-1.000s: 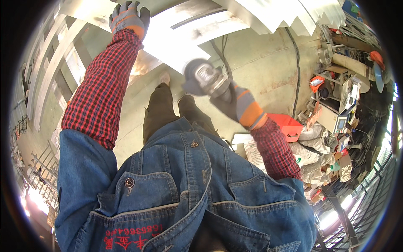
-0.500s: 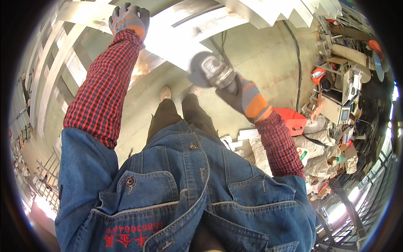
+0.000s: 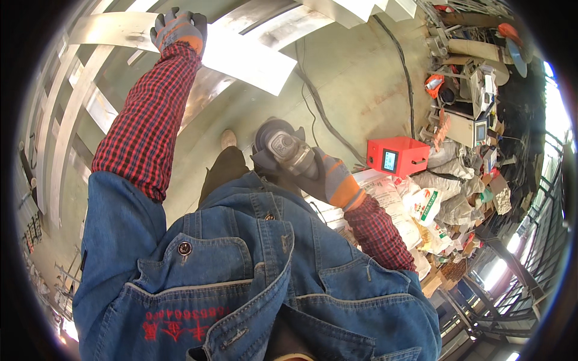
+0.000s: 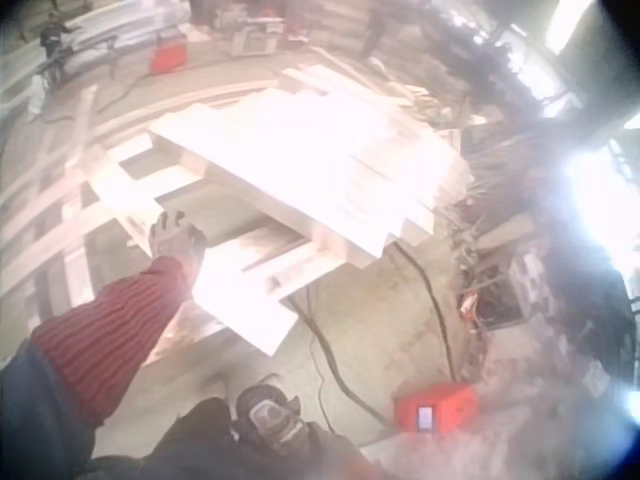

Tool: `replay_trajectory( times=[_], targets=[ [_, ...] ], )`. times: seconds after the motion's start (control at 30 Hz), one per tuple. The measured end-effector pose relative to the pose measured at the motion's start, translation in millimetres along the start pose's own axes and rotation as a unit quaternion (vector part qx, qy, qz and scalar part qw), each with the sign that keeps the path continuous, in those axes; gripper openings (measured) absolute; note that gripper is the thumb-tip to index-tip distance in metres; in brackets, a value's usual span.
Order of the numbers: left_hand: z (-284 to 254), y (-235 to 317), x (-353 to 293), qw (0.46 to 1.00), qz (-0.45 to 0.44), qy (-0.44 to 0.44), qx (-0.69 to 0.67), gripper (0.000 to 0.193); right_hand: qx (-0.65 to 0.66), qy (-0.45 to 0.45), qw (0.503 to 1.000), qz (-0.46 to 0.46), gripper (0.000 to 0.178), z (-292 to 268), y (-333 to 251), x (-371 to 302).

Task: The person welds seams on a white metal frame using a handheld welding torch, then grinds the welded joints with an angle grinder. The person repositions the frame and continues welding and grinding along different seams.

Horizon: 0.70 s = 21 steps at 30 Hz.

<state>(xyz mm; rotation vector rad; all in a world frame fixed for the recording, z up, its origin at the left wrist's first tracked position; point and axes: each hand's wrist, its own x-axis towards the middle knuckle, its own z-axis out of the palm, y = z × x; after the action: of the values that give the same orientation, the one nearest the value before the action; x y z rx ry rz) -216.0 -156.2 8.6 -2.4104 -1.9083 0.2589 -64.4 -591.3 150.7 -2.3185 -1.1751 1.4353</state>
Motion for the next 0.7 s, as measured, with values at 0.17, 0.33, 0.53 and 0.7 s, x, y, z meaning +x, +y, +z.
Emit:
replay_trajectory(
  times=[0.17, 0.33, 0.53, 0.7],
  targets=[
    [-2, 0, -4, 0.999, -0.011, 0.014, -0.039, 0.053, 0.009, 0.072, 0.996, -0.055, 0.063, 16, 4, 4],
    [3, 2, -2, 0.999, -0.012, 0.025, -0.041, 0.053, 0.03, 0.1, 0.992, -0.063, 0.054, 19, 15, 32],
    [4, 2, 0, 0.999, -0.016, 0.028, -0.032, 0.054, 0.021, 0.059, 0.997, -0.045, 0.061, 2, 23, 59],
    [4, 2, -5, 0.998, -0.023, 0.038, -0.034, 0.054, 0.029, 0.02, 0.998, -0.048, 0.061, -16, 24, 71]
  ],
)
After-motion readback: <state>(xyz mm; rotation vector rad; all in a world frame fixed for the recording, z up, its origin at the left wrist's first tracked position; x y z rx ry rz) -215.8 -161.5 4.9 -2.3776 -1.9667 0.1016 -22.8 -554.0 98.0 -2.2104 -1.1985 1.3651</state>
